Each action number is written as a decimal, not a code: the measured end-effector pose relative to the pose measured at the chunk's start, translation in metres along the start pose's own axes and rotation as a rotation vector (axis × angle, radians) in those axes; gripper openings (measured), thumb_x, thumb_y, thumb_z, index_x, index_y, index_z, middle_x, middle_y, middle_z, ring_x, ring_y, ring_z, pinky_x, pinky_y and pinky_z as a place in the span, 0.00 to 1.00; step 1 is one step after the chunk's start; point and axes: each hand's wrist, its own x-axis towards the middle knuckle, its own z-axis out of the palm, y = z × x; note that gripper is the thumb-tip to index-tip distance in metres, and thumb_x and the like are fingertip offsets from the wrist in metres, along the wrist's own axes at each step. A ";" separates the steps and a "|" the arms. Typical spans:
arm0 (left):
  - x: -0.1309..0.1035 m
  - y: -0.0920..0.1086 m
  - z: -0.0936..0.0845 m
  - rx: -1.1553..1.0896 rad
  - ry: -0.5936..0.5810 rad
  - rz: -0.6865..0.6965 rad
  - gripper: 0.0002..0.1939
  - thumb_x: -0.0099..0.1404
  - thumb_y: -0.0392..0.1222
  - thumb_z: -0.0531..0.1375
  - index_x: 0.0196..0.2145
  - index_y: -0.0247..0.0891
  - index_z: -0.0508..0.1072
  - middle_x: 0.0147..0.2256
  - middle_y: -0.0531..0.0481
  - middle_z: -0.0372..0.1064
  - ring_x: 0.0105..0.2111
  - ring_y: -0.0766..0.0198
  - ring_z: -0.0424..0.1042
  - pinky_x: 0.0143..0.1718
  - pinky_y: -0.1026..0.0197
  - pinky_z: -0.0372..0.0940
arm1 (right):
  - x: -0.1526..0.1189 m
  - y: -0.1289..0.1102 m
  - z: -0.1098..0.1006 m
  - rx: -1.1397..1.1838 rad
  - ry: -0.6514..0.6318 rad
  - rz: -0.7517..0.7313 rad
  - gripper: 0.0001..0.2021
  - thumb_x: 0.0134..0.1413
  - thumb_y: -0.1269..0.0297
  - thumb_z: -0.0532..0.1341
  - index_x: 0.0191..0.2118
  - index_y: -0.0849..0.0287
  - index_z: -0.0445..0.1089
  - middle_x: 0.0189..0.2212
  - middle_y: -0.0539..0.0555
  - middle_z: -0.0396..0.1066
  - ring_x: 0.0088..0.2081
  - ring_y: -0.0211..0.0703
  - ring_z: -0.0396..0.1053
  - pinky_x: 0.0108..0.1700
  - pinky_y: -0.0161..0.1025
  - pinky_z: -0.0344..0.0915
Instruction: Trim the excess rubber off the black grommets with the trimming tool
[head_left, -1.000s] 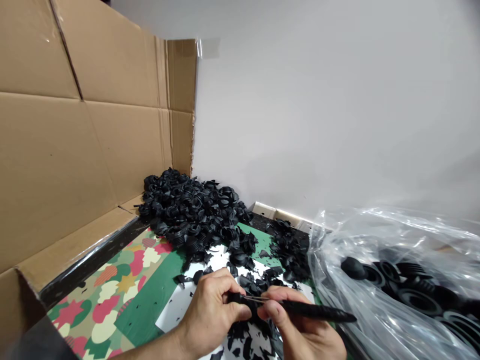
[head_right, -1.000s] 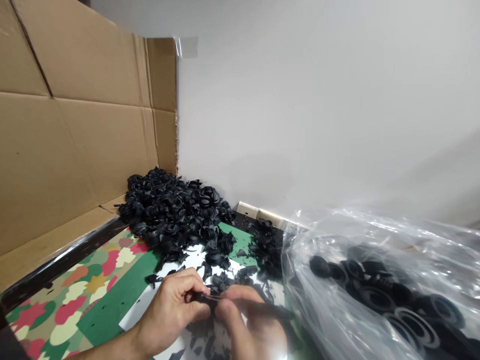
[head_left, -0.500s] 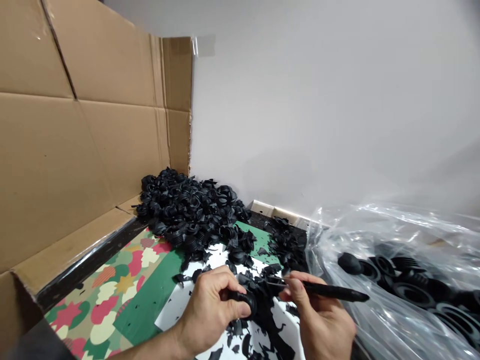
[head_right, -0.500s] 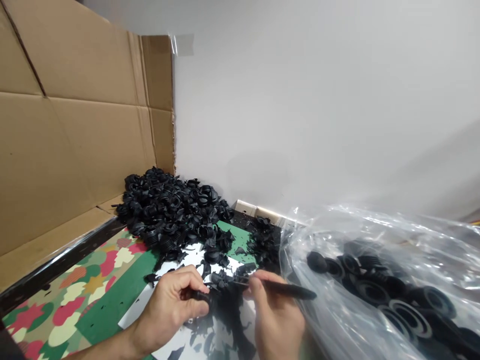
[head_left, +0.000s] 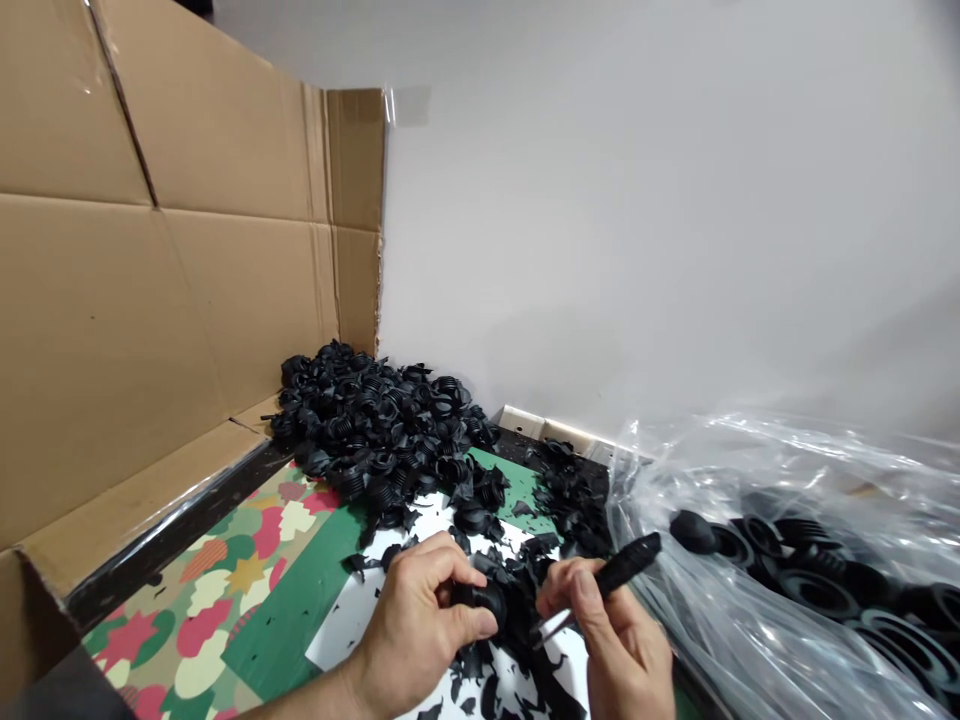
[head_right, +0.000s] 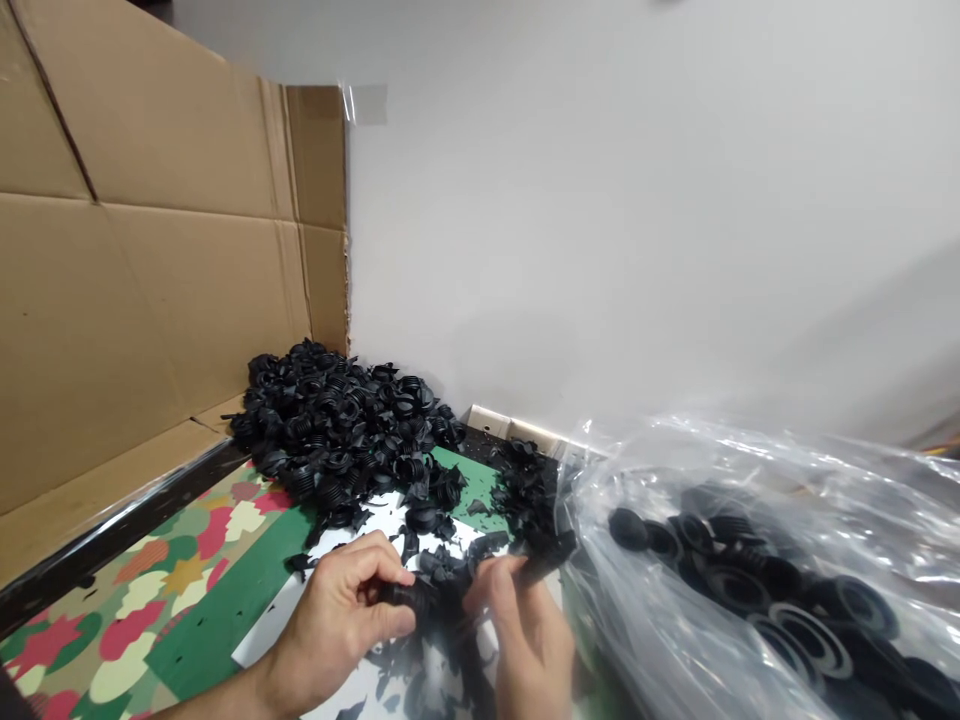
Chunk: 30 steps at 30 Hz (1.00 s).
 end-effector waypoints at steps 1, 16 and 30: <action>0.001 0.000 0.000 -0.031 0.008 -0.013 0.07 0.40 0.27 0.65 0.21 0.35 0.75 0.23 0.55 0.62 0.24 0.66 0.60 0.25 0.64 0.53 | 0.000 0.000 0.000 0.009 -0.006 0.016 0.18 0.52 0.48 0.62 0.23 0.57 0.65 0.22 0.47 0.66 0.27 0.40 0.63 0.34 0.37 0.58; 0.011 -0.011 -0.001 -0.424 -0.246 -0.414 0.32 0.41 0.70 0.63 0.19 0.33 0.67 0.15 0.53 0.64 0.09 0.73 0.59 0.08 0.70 0.40 | -0.014 -0.006 0.028 -0.235 -0.192 -0.095 0.09 0.46 0.58 0.63 0.22 0.56 0.72 0.20 0.48 0.66 0.23 0.40 0.62 0.27 0.34 0.58; 0.007 -0.002 -0.001 -0.117 -0.039 0.066 0.16 0.42 0.27 0.69 0.31 0.39 0.80 0.34 0.50 0.70 0.30 0.63 0.67 0.30 0.65 0.62 | -0.014 0.010 0.029 -0.026 -0.118 0.209 0.19 0.40 0.46 0.66 0.22 0.60 0.71 0.14 0.45 0.58 0.15 0.30 0.45 0.15 0.30 0.40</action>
